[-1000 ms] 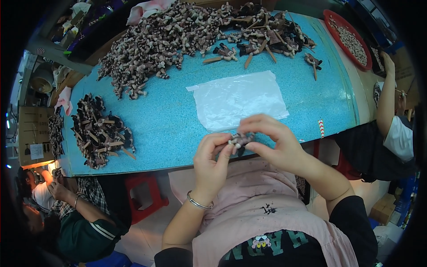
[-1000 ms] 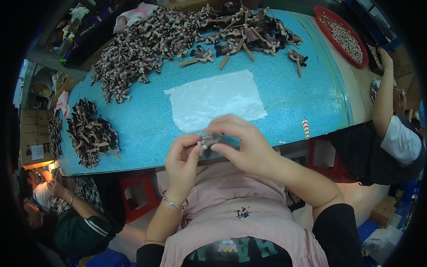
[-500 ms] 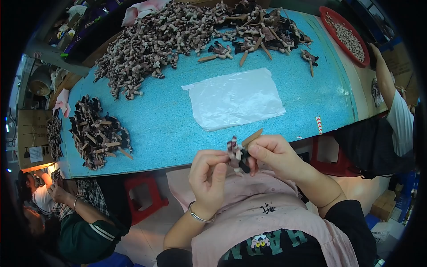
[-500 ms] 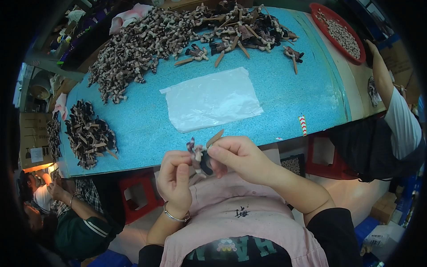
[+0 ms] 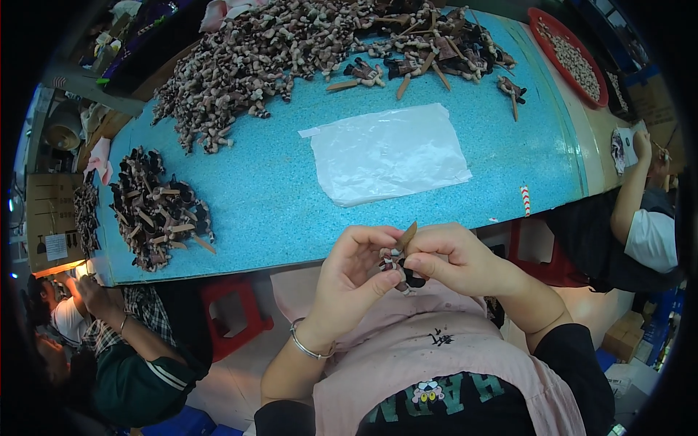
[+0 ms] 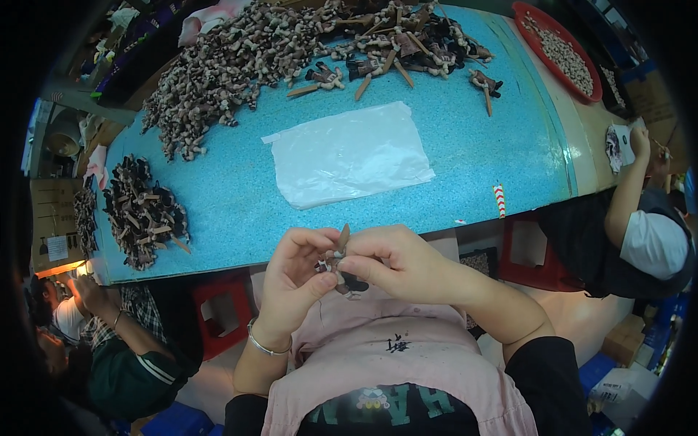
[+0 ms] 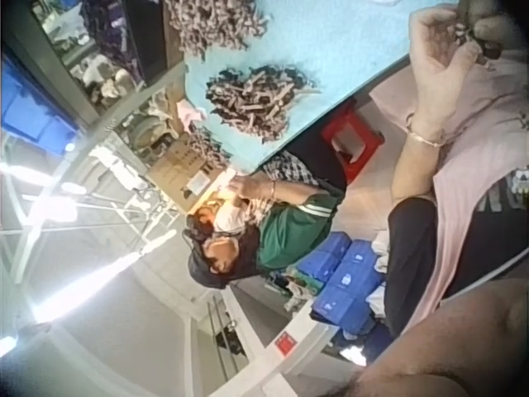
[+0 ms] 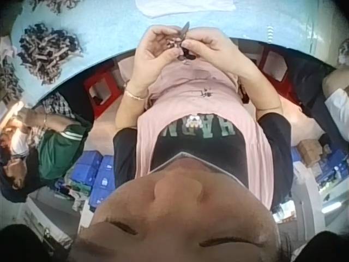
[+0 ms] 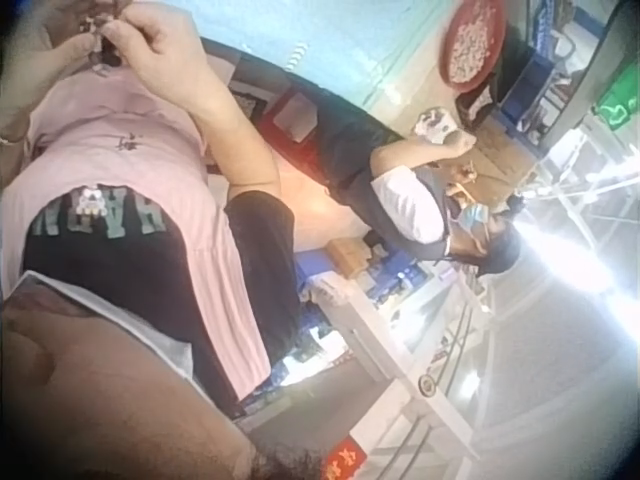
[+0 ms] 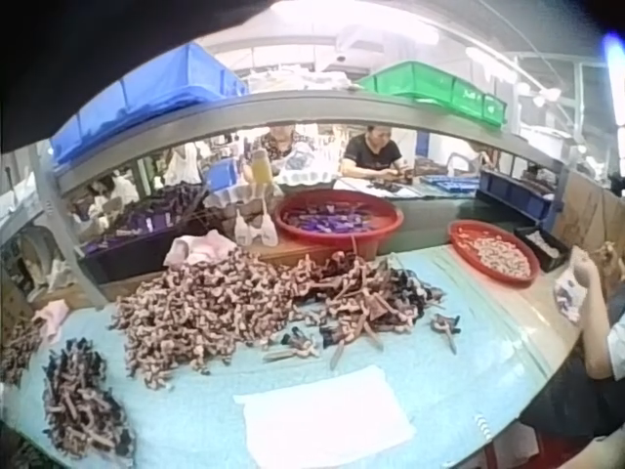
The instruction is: The person attaches parts and accessories onto toy figurine bodies, arranges the figurines in a row, and applies liquid adhesive to them using a squeeze bottle.
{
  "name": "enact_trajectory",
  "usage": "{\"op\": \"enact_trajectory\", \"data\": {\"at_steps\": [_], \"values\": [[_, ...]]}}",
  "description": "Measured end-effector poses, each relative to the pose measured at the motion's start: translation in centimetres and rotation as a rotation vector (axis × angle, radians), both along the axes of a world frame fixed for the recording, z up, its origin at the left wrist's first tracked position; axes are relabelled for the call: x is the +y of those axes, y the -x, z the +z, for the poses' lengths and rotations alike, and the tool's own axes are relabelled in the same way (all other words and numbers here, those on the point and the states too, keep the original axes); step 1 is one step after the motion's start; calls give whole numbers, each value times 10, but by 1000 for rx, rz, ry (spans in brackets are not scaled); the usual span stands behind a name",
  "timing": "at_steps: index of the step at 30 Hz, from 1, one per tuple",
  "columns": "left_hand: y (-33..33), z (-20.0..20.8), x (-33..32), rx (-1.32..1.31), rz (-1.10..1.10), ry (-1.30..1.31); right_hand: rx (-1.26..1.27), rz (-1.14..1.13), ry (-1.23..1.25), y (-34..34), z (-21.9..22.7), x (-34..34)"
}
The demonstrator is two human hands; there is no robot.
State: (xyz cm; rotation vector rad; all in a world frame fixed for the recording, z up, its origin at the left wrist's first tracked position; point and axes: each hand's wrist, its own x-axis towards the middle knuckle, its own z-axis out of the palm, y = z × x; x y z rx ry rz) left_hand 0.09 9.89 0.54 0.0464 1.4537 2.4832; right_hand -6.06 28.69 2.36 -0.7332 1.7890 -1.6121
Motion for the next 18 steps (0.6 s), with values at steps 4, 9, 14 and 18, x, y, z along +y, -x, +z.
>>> {"op": "enact_trajectory", "data": {"at_steps": [4,9,14,18], "values": [[-5,-3,11,102,253,72,161,-110,45,-6,-1,-12],[-9,2,9,18,269,92,277,-46,25,-5,-3,-8],[2,-2,-8,206,48,161,176,-180,72,-16,-2,-9],[1,3,-4,267,100,260,290,-135,132,-8,6,-16]]}}
